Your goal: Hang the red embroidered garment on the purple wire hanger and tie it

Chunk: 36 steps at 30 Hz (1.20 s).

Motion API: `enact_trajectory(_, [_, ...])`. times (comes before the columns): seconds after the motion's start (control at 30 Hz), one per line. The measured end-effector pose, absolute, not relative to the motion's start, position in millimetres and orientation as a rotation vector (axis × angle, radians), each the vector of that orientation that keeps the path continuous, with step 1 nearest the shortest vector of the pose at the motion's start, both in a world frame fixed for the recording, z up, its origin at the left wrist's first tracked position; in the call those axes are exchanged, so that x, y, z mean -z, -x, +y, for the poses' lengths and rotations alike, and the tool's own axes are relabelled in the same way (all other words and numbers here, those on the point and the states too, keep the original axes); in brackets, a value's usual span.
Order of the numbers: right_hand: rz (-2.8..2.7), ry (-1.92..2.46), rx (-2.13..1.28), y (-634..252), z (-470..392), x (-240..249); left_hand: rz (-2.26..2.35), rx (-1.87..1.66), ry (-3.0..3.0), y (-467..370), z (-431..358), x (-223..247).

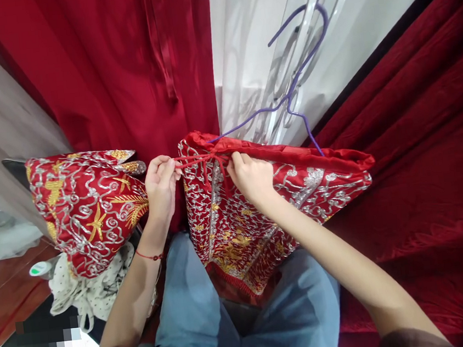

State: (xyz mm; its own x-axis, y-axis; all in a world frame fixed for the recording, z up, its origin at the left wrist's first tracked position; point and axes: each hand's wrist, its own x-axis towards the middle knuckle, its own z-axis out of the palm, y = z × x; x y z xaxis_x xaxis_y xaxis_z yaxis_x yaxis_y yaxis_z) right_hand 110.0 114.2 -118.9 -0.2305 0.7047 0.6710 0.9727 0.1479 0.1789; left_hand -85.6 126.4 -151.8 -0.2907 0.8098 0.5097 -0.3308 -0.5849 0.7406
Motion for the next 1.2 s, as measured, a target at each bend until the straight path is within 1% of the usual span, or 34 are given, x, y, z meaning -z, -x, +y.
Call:
enact_trajectory(0.3, [-2.164, 1.513, 0.951, -140, 90, 107, 0.621, -1.972, -0.998, 81, 158, 149])
enact_trajectory(0.43, [-2.205, 1.503, 0.953, -140, 89, 104, 0.658, -1.930, -1.027, 85, 170, 151])
enact_trajectory(0.53, [-2.317, 1.324, 0.957, -150, 89, 97, 0.812, -2.024, -1.251, 84, 160, 149])
enact_trajectory(0.63, [-2.393, 1.050, 0.952, -182, 81, 83, 1.011, -2.061, -1.724, 82, 144, 133])
enact_trajectory(0.7, [-2.312, 1.019, 0.968, -217, 73, 71, 1.070, -1.983, -1.976, 83, 140, 115])
enact_trajectory(0.8, [-2.201, 1.132, 0.996, -275, 61, 56, 1.036, -1.822, -2.222, 82, 149, 91])
enact_trajectory(0.93, [-2.322, 1.279, 0.709, -334, 53, 51, 1.003, -1.485, -2.477, 74, 167, 78])
enact_trajectory(1.0, [-2.364, 1.344, 0.624, -345, 51, 56, 1.077, -1.436, -2.472, 72, 169, 77])
enact_trajectory(1.07, [-2.349, 1.402, 0.623, -346, 50, 62, 1.191, -1.410, -2.467, 74, 166, 75])
enact_trajectory(1.2, [-2.320, 1.414, 0.657, -335, 46, 70, 1.515, -1.126, -2.605, 87, 151, 63])
